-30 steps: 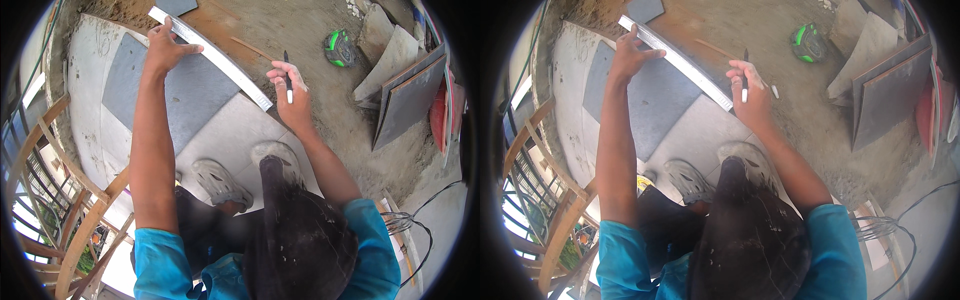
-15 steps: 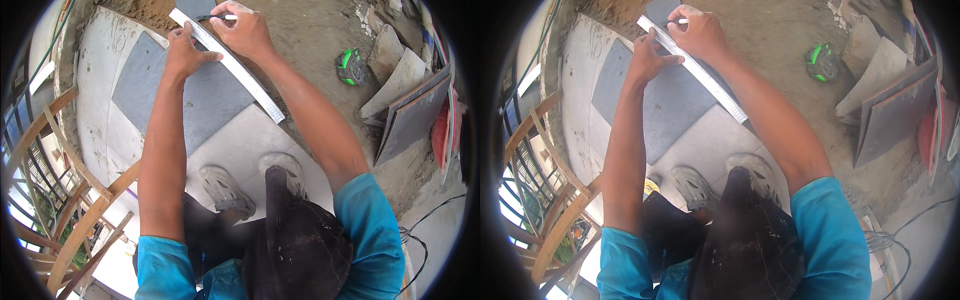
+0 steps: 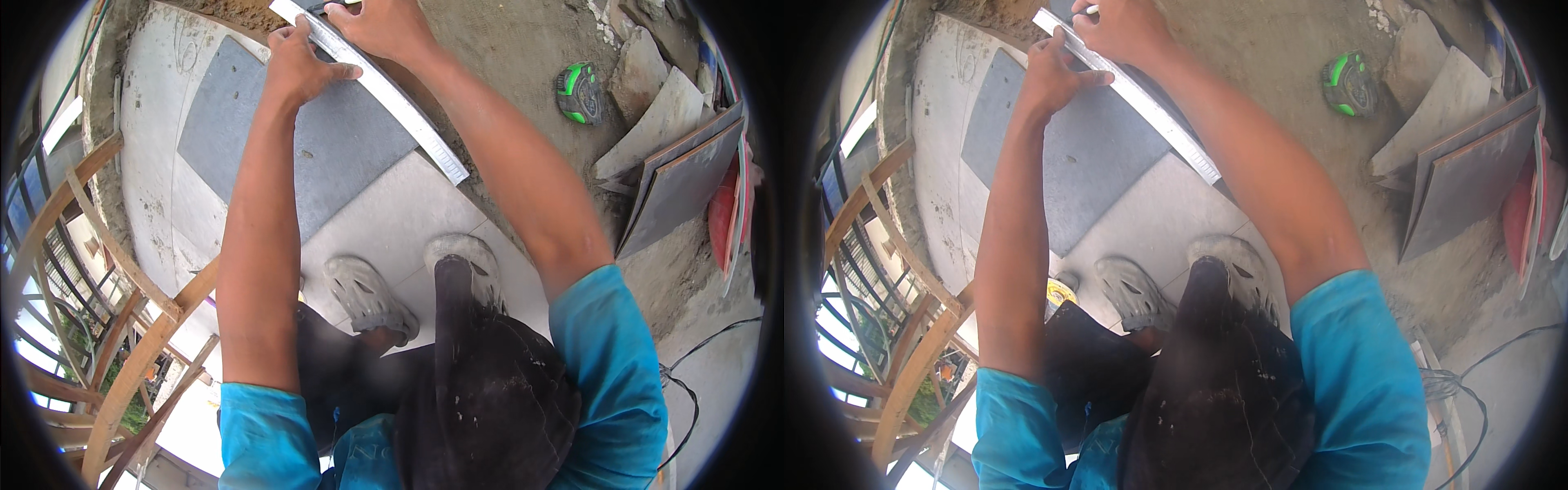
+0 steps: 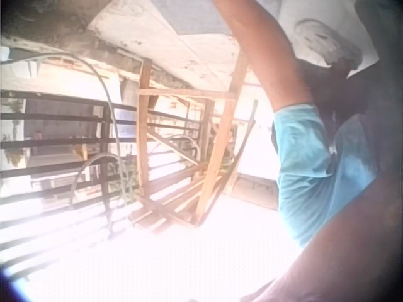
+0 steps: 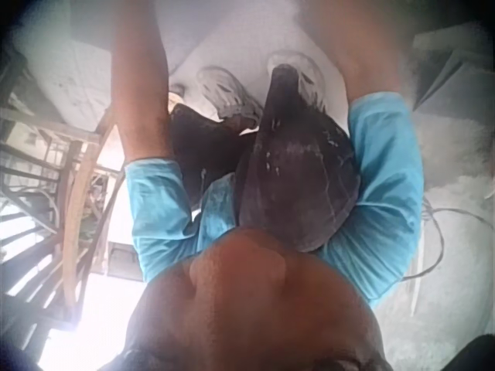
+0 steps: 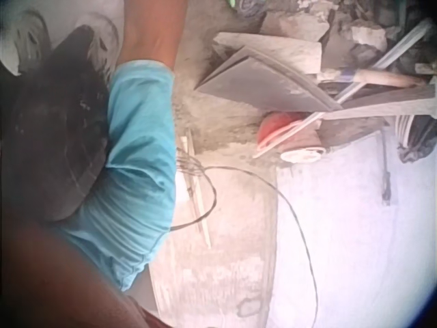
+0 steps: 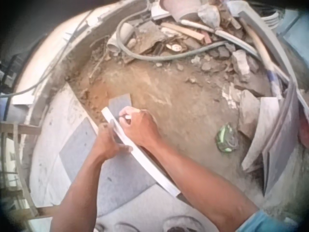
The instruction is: The person measures and marks a gray tile with a tape measure and marker, then uses an angle grinder to cut the tile along the marked line. The person handles the tile and tools on a tiled floor in a construction area.
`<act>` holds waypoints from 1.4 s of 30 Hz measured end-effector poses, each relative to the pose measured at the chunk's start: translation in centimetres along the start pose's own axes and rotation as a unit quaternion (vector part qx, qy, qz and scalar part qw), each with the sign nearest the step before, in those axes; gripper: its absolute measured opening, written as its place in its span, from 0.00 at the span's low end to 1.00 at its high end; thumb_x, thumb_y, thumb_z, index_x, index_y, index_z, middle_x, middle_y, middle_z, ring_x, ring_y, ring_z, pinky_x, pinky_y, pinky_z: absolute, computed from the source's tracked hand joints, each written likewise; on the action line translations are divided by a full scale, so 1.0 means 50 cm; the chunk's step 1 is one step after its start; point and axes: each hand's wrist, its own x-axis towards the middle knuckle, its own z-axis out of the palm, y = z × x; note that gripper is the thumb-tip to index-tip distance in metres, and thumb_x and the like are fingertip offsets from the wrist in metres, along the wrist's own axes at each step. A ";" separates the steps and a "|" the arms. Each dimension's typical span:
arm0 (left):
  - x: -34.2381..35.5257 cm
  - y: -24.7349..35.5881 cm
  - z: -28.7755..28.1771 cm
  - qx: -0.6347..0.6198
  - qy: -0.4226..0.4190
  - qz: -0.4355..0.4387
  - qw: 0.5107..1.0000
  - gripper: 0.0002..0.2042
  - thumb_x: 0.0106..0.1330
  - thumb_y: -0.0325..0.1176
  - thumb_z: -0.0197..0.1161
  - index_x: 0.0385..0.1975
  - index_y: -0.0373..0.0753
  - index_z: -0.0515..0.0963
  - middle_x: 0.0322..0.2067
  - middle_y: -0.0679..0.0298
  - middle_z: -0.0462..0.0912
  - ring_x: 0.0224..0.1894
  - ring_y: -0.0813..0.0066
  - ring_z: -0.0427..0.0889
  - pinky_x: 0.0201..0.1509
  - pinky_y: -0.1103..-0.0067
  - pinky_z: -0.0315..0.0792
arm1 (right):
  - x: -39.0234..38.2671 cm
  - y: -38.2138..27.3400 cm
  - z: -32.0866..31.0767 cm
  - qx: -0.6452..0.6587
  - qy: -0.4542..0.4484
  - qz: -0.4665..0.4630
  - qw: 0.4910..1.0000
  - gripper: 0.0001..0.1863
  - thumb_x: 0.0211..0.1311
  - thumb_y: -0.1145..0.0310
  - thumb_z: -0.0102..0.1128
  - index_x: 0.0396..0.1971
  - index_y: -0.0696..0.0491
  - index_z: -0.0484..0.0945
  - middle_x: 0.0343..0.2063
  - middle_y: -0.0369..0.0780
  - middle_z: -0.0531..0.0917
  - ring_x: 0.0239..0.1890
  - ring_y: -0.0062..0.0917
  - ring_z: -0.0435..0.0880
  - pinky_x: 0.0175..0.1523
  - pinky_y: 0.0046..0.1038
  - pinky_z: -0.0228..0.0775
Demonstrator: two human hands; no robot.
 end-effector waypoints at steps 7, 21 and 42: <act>0.004 -0.012 0.003 0.013 0.008 0.002 1.000 0.60 0.41 0.46 0.84 0.72 0.26 0.53 0.66 0.39 0.59 0.67 0.51 0.71 0.65 0.65 0.73 | -0.035 -0.017 -0.051 -0.076 -0.090 0.042 0.992 0.12 0.58 0.61 0.60 0.36 0.51 0.84 0.30 0.49 0.87 0.35 0.44 0.87 0.42 0.41 0.79; 0.005 -0.017 0.005 0.004 0.012 -0.001 1.000 0.58 0.42 0.46 0.84 0.72 0.28 0.55 0.66 0.38 0.60 0.66 0.50 0.71 0.62 0.63 0.77 | -0.285 -0.041 -0.227 -0.183 -0.140 0.047 0.972 0.10 0.58 0.63 0.65 0.38 0.48 0.84 0.30 0.40 0.87 0.34 0.34 0.85 0.44 0.35 0.74; -0.034 -0.019 0.058 -0.113 0.088 -0.062 0.988 0.52 0.51 0.57 0.77 0.70 0.30 0.61 0.54 0.37 0.77 0.54 0.48 0.81 0.52 0.66 0.81 | -0.497 0.070 -0.353 -0.275 -0.003 0.035 0.961 0.12 0.60 0.75 0.64 0.44 0.50 0.78 0.36 0.41 0.82 0.41 0.39 0.82 0.47 0.37 0.73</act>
